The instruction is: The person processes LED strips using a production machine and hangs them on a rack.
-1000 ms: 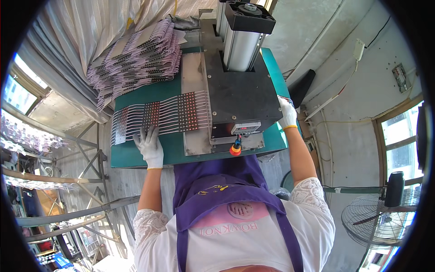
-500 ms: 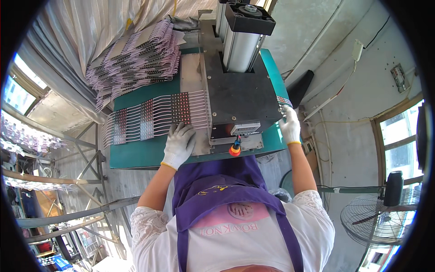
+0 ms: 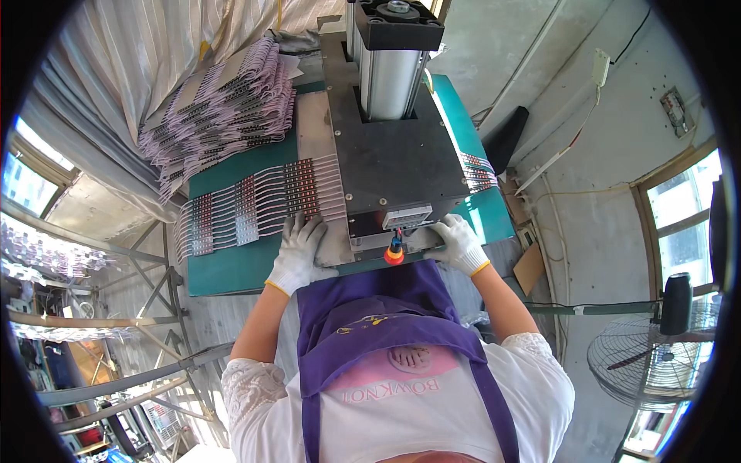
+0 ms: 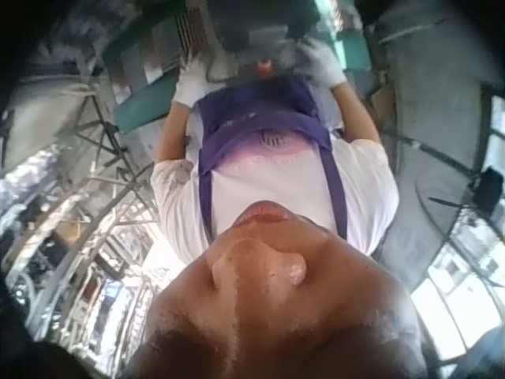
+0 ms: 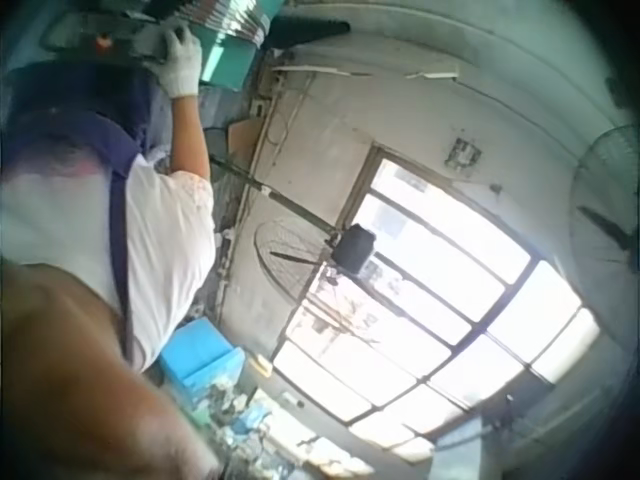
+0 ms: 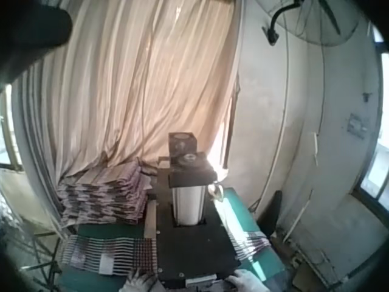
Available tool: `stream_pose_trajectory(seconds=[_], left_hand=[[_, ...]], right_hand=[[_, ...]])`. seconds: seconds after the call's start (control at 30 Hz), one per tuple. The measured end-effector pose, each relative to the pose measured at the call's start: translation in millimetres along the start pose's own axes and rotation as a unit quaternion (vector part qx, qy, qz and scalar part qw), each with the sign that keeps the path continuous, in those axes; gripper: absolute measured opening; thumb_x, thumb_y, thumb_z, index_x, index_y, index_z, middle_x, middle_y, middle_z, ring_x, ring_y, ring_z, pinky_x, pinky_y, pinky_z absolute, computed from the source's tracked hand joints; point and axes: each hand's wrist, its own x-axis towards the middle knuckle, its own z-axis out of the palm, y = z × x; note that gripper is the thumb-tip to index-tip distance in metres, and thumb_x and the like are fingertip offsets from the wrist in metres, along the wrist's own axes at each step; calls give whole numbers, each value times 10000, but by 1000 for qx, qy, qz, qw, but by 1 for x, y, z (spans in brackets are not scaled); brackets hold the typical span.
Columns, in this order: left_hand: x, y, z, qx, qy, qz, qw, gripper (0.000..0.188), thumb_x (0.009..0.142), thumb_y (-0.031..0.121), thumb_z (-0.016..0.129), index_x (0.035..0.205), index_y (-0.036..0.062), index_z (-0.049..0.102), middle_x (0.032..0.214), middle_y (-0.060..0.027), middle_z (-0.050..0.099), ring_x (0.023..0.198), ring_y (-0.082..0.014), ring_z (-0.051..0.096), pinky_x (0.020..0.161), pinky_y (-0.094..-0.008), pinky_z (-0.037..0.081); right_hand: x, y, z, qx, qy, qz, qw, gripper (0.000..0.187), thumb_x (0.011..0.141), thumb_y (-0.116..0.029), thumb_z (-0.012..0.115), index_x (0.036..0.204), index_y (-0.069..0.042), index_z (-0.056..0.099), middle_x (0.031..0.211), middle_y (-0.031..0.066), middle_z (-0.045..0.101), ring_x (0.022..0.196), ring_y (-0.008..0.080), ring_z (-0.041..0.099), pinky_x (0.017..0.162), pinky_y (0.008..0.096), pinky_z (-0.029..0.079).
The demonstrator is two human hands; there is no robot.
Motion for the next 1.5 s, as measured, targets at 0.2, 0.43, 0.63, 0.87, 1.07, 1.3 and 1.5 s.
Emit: stream_pose_trajectory(seconds=[0.2, 0.43, 0.63, 0.87, 1.07, 1.3, 1.5], left_hand=[[0, -5, 3, -3, -1, 0, 1000, 1048, 526, 525, 865, 1367, 38, 474, 1471, -147, 417, 1416, -438, 285, 1191, -573, 190], [-8, -28, 8, 31, 140, -105, 984, 694, 865, 398, 650, 1403, 6, 456, 1468, -201, 452, 1396, -427, 354, 1173, -541, 204], [-44, -72, 36, 107, 73, -243, 961, 710, 921, 451, 579, 1449, 16, 392, 1535, -160, 384, 1445, -372, 304, 1165, -577, 200], [-34, -73, 52, 128, 149, -266, 944, 505, 955, 222, 508, 1429, 60, 442, 1480, -146, 468, 1383, -367, 392, 1163, -544, 233], [-40, -74, 52, 76, 278, -283, 915, 476, 894, 50, 494, 1366, 111, 512, 1408, -121, 535, 1346, -379, 436, 1164, -557, 241], [-40, -66, 43, 52, 296, -278, 912, 481, 841, 28, 524, 1317, 91, 555, 1375, -117, 558, 1339, -394, 430, 1156, -578, 238], [-44, -66, 42, 14, 316, -221, 923, 456, 816, 13, 530, 1264, 82, 584, 1349, -124, 574, 1329, -392, 439, 1157, -584, 228]], right_hand=[[8, -3, -15, 62, 2, 16, 998, 647, 636, -212, 852, 1224, -84, 616, 1302, 134, 575, 1136, 363, 572, 989, 421, 479], [54, 70, 24, -42, 55, 96, 993, 472, 784, -81, 687, 1249, -91, 604, 1285, 119, 607, 1158, 333, 592, 953, 410, 506], [90, 71, 19, -49, 9, 145, 988, 513, 772, -39, 660, 1270, -154, 626, 1206, 160, 641, 1073, 365, 629, 930, 425, 514], [88, 75, 18, 17, 46, 194, 980, 511, 768, -53, 681, 1268, -140, 625, 1159, 163, 660, 1063, 362, 635, 932, 419, 517], [97, 109, 50, -32, 76, 65, 994, 528, 792, -75, 696, 1308, -131, 597, 1171, 176, 672, 1050, 360, 649, 918, 415, 528], [94, 117, 57, -33, 79, 115, 990, 336, 818, -130, 694, 1153, -139, 670, 1061, 163, 700, 968, 353, 673, 848, 435, 539], [89, 109, 43, -49, 83, 110, 989, 381, 800, -84, 687, 1178, -116, 652, 1060, 172, 695, 972, 358, 671, 837, 427, 543]])
